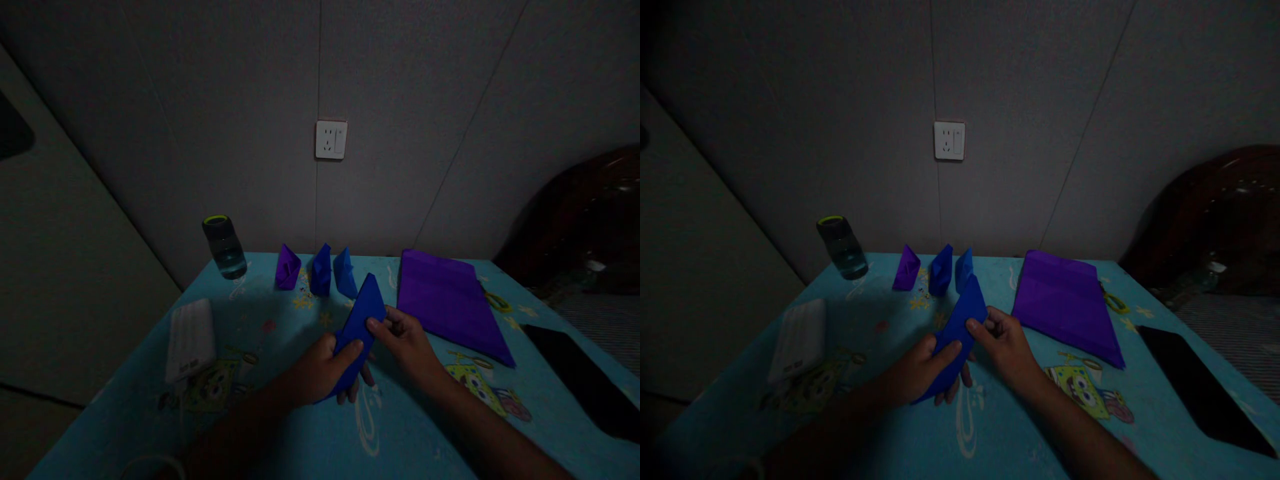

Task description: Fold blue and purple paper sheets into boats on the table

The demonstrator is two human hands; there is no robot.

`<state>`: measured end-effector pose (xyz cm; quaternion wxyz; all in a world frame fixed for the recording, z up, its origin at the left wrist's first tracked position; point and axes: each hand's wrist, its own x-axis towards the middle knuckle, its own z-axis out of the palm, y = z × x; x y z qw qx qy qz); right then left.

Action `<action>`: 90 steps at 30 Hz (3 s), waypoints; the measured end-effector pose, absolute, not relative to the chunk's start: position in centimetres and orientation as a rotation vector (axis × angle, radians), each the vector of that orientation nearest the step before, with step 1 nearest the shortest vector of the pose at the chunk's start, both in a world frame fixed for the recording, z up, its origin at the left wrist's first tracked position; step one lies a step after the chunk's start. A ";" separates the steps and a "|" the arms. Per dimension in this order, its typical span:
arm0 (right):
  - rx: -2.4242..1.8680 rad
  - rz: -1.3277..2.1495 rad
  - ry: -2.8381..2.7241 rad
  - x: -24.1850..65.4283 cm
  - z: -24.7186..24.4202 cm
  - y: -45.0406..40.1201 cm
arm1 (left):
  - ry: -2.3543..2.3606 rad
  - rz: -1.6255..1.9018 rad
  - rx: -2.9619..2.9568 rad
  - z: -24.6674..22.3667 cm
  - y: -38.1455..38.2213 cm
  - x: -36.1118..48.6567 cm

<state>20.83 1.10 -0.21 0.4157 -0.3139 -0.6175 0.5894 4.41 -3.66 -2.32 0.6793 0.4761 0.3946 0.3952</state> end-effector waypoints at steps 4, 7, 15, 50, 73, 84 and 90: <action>-0.815 1.242 -1.634 21.3 -0.1 0.7 | 0.865 0.851 1.083 -2.1 -4.0 4.9; -0.836 0.832 -1.764 21.7 -0.2 0.4 | 0.881 0.840 1.074 -1.9 -4.0 5.1; -0.935 1.148 -1.528 20.9 -0.1 1.0 | 0.807 0.686 1.136 -1.5 -4.2 4.1; -0.817 1.475 -1.592 20.1 0.4 0.8 | 1.016 0.828 1.139 -2.2 -3.7 5.1; -0.814 1.379 -1.934 19.9 -0.4 -0.5 | 1.365 1.290 1.119 -1.9 -3.1 4.4; -0.707 1.663 -1.790 18.8 -1.6 -1.2 | 1.557 1.462 1.072 -2.0 -2.9 3.8; -0.722 1.634 -1.822 18.7 -2.0 -2.0 | 1.596 1.497 1.133 -1.4 -3.0 4.0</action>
